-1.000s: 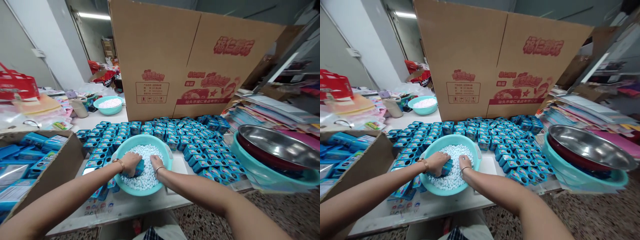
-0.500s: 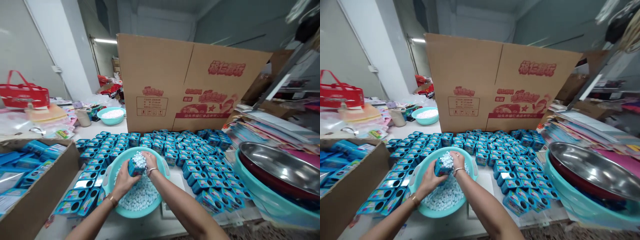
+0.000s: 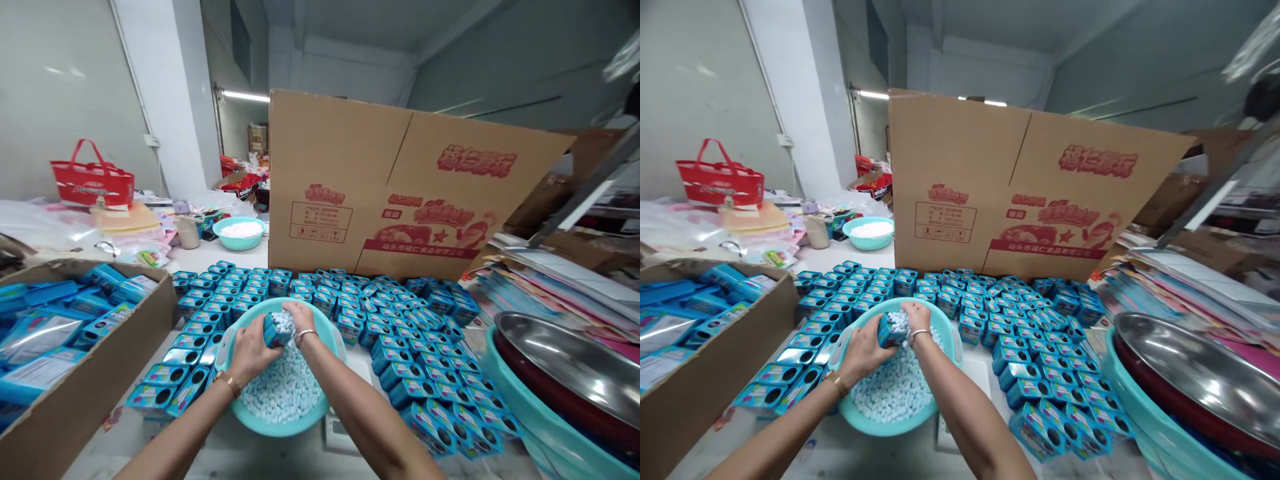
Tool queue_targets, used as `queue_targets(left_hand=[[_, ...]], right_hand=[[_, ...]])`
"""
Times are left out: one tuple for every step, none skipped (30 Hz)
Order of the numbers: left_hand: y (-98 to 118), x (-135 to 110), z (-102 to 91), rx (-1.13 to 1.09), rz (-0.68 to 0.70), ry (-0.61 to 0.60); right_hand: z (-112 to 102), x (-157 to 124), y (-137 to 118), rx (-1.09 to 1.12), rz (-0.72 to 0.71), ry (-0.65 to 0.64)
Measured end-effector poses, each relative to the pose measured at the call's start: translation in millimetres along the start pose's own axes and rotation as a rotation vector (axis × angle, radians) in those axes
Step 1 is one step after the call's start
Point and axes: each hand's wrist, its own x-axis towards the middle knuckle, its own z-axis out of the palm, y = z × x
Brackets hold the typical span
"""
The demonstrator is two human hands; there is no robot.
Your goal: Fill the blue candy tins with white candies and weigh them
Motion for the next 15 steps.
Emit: queue_targets(left_hand=[[-0.4, -0.3, -0.7, -0.001, 0.004, -0.001], [-0.8, -0.4, -1.2, -0.002, 0.007, -0.003], [-1.0, -0.5, -1.6, -0.003, 0.012, -0.005], [-1.2, -0.5, -2.0, -0.005, 0.017, -0.008], [-1.3, -0.4, -2.2, -0.008, 0.018, -0.014], [-1.3, -0.3, -2.5, -0.012, 0.017, -0.028], [-1.4, -0.3, -2.8, -0.014, 0.021, -0.044], [-1.4, -0.2, -3.3, -0.017, 0.024, -0.055], [-1.4, -0.2, -3.9, -0.021, 0.026, -0.064], [-1.4, -0.3, -4.7, -0.024, 0.026, -0.076], [-1.4, -0.4, -5.7, -0.025, 0.031, -0.087], [-1.4, -0.5, -6.8, -0.027, 0.038, -0.092], [-1.5, -0.6, -8.0, -0.03, 0.042, -0.092], [-1.7, -0.7, -9.3, -0.033, 0.038, -0.094], [-2.0, -0.7, -10.5, -0.038, 0.032, -0.099]], right_hand=[[-0.4, -0.9, 0.2, -0.01, 0.002, -0.013], [-1.0, -1.8, -0.2, -0.02, 0.0, -0.025], [-1.7, -2.7, -0.9, -0.028, -0.003, -0.035], [-2.3, -3.6, -1.9, -0.035, -0.009, -0.042], [-2.7, -4.6, -3.1, -0.041, -0.014, -0.047], [-3.0, -5.6, -4.1, -0.048, -0.018, -0.052], [-3.0, -6.8, -4.7, -0.056, -0.022, -0.059], [-2.7, -8.0, -4.9, -0.064, -0.026, -0.067], [-2.2, -9.3, -4.6, -0.072, -0.031, -0.074], [-1.4, -10.6, -3.8, -0.08, -0.038, -0.078], [-0.5, -11.8, -2.7, -0.087, -0.044, -0.076], [0.4, -12.9, -1.3, -0.092, -0.049, -0.071], [1.3, -13.6, 0.0, -0.093, -0.055, -0.061], [2.1, -14.1, 1.1, -0.09, -0.062, -0.05], [2.8, -14.2, 1.8, -0.085, -0.069, -0.041]])
